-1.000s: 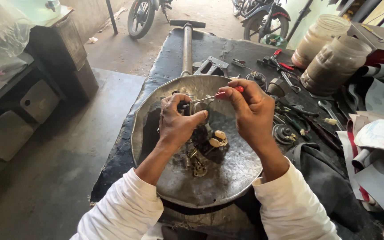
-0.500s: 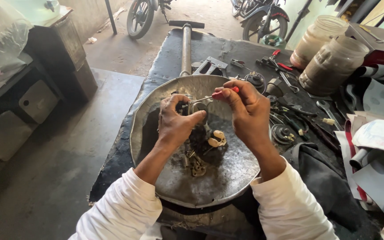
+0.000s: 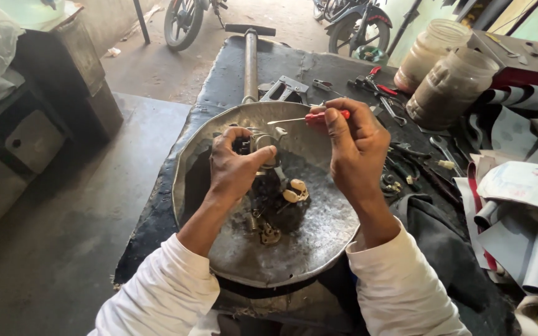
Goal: The person is disassembling and cleaning a motorcycle carburetor, inspecting the internal components including the float and springs.
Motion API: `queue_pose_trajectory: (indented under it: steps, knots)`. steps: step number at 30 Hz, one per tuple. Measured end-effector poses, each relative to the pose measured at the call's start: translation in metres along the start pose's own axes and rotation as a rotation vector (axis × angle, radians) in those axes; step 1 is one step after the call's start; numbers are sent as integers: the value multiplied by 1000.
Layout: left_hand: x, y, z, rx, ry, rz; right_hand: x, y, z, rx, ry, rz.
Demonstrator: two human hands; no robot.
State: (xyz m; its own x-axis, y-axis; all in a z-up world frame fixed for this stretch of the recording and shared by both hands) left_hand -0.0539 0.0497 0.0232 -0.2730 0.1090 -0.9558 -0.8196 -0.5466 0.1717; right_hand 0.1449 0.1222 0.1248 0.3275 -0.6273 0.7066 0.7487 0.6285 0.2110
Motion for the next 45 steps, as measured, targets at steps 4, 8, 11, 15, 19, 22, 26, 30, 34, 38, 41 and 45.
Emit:
queue_pose_trajectory:
  steps: [4,8,11,15,19,22,26,30,34,38,41,45]
  knots:
    - [-4,0,-1,15,-1,-38,-4,4,2,-14,-7,19]
    - [-6,0,-1,26,38,-64,-3,7,1,-21,-4,32]
    - [-8,2,0,21,19,-45,3,10,3,-45,11,24]
    - [0,1,1,28,-20,13,16,17,2,-67,12,-1]
    - [-6,3,-2,24,16,-71,28,33,0,-72,47,-65]
    - [-2,-2,-1,82,22,-102,41,51,-4,-96,78,-146]
    - [-3,-2,1,68,-70,-172,61,88,-20,-184,116,-223]
    - [-7,-3,-1,91,-45,-243,72,127,-65,-301,65,-317]
    - [-2,-8,-3,145,-32,-298,21,176,-133,-469,-131,-275]
    - [-2,-2,2,121,-123,-246,-15,159,-147,-471,-361,-139]
    - [0,-4,2,130,-105,-319,-38,151,-147,-448,-459,-96]
    - [1,-4,2,181,-109,-433,-62,148,-170,-422,-518,-173]
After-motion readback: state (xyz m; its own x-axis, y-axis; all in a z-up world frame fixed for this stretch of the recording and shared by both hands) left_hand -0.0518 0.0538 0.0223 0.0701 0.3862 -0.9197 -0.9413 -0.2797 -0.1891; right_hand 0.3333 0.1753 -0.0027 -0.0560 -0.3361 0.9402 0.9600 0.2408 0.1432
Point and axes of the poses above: each hand's wrist, its own z-axis towards the middle knuckle, its own y-axis out of the back of the hand, x = y × z, the point moved 7 cm from there along z, towards the middle knuckle, and after that the axes turned 15 degrees about x, right-handed, at the moved point
